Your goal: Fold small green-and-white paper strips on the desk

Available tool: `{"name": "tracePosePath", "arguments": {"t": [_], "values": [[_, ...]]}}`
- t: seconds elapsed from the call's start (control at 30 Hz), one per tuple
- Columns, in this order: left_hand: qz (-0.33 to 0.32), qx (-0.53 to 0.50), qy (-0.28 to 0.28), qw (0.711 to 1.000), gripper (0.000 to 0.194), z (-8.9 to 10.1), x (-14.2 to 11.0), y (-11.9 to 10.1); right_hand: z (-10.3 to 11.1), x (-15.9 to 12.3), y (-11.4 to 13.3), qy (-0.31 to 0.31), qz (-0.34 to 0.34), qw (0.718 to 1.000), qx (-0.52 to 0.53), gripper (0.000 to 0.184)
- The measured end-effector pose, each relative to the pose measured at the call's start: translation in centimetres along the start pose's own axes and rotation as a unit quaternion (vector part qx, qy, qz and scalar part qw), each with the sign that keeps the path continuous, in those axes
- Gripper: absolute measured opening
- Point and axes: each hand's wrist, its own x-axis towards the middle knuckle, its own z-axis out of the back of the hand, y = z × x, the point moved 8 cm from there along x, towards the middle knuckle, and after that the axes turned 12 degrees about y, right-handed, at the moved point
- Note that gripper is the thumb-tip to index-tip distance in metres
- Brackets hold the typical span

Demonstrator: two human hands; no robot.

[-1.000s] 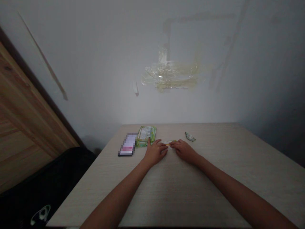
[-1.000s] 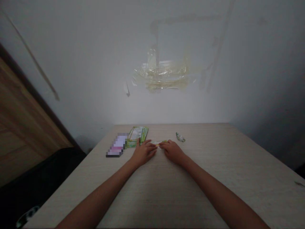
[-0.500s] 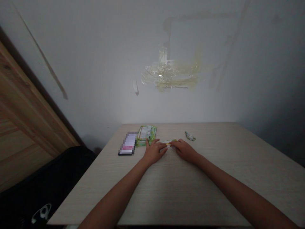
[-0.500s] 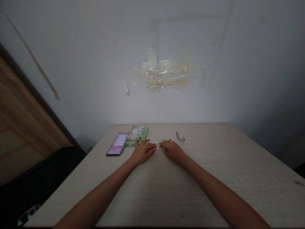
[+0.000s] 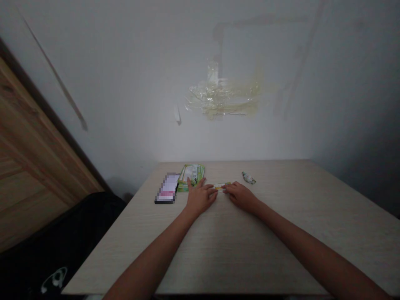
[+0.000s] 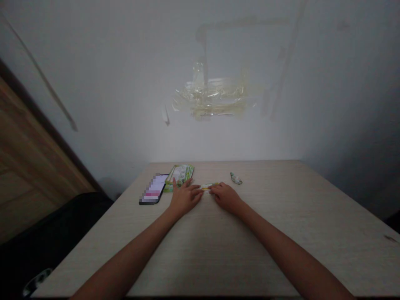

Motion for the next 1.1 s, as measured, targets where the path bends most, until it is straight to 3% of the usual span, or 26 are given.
{"name": "tracePosePath", "arguments": {"t": [0.47,1.1], "values": [[0.057,0.027,0.002,0.998,0.025,0.4,0.0,0.6,-0.1,0.1,-0.3,0.005,-0.014,1.0,0.003,0.031],[0.075,0.009,-0.011,0.997,0.025,-0.5,0.0,2.2,0.1,-0.2,-0.2,-0.005,-0.005,0.999,0.032,0.037]]}}
